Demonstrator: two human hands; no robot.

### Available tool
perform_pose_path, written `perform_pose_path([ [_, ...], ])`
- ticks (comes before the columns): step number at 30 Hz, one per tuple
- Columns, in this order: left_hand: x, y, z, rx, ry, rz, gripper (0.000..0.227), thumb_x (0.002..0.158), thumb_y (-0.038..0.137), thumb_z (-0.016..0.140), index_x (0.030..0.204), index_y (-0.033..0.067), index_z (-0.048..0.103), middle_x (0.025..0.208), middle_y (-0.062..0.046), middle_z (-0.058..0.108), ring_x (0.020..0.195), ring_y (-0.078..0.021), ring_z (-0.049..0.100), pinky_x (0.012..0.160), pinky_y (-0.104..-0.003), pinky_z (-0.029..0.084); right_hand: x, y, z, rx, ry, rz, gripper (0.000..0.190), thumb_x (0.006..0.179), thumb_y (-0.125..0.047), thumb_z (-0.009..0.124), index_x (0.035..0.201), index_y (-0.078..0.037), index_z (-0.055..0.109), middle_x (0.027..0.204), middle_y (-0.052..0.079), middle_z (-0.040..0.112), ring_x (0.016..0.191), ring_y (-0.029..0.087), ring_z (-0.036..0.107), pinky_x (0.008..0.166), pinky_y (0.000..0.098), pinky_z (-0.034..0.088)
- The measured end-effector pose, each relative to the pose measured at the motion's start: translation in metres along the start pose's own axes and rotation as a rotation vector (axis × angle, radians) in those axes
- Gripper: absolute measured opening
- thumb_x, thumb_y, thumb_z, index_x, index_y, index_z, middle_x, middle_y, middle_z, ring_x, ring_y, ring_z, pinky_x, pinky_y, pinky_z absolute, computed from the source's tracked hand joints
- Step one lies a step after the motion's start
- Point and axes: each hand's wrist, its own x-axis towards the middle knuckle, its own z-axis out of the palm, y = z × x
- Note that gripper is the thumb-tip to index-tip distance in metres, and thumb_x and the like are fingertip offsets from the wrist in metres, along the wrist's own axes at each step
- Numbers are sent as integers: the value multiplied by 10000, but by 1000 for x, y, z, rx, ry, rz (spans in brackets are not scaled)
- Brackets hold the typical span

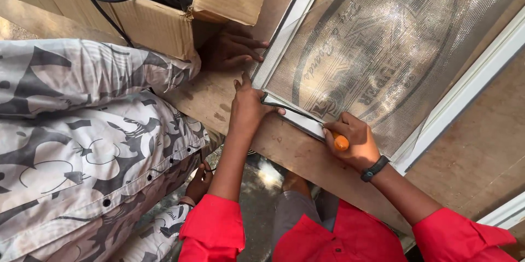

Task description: Fitting and securing mesh screens into aluminum window frames using a spline and roller tool.

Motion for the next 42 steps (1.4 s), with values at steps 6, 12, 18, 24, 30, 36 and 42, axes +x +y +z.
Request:
perform_pose_path([
  [6,-3,4,-2,-101,-38,-97,559,378,358,1015,702,-41,795,1540,-345,310,1383,-642,246,1062,-492,442,2,-6,-5,34,-22,19,153,833,-127,740,946,-37,789,722,66,585,573,180,586,511,333,496],
  [12,-15,1,25,-177,246,-86,629,562,456,972,637,-89,666,1387,-334,563,1379,-523,460,1169,-478,411,3,-9,-5,24,-17,40,138,829,-126,739,923,-37,787,716,71,605,564,189,612,509,339,507],
  [18,-13,2,47,-65,495,-51,398,788,254,853,625,-74,697,1364,-347,579,1364,-482,514,1089,-492,468,5,-15,-11,21,-3,11,130,832,-116,744,922,-33,787,723,89,607,568,202,617,528,344,512],
  [24,-10,-1,56,6,562,-78,332,850,241,811,724,-56,728,1294,-306,647,1292,-423,586,1030,-463,506,3,-19,-15,23,5,26,109,831,-92,758,920,-34,784,715,90,609,560,195,612,511,337,502],
  [30,-2,-1,48,-29,604,-231,288,882,200,796,729,-35,732,1137,-194,759,823,-348,745,694,-421,584,11,-19,-14,52,-28,10,132,831,-95,768,948,-39,793,714,76,615,558,173,604,508,310,484],
  [36,-6,-13,53,157,709,-24,212,856,166,787,713,15,740,1035,-141,777,820,-288,762,634,-365,579,31,-39,-1,11,-4,10,132,839,-79,790,962,-35,809,698,96,602,557,198,580,531,323,477],
  [42,10,-7,43,147,734,-24,178,847,117,781,709,15,735,1038,-152,769,811,-297,755,638,-381,583,38,-27,2,-4,-19,-40,132,814,-114,780,934,-62,798,714,83,637,618,171,632,589,304,512],
])
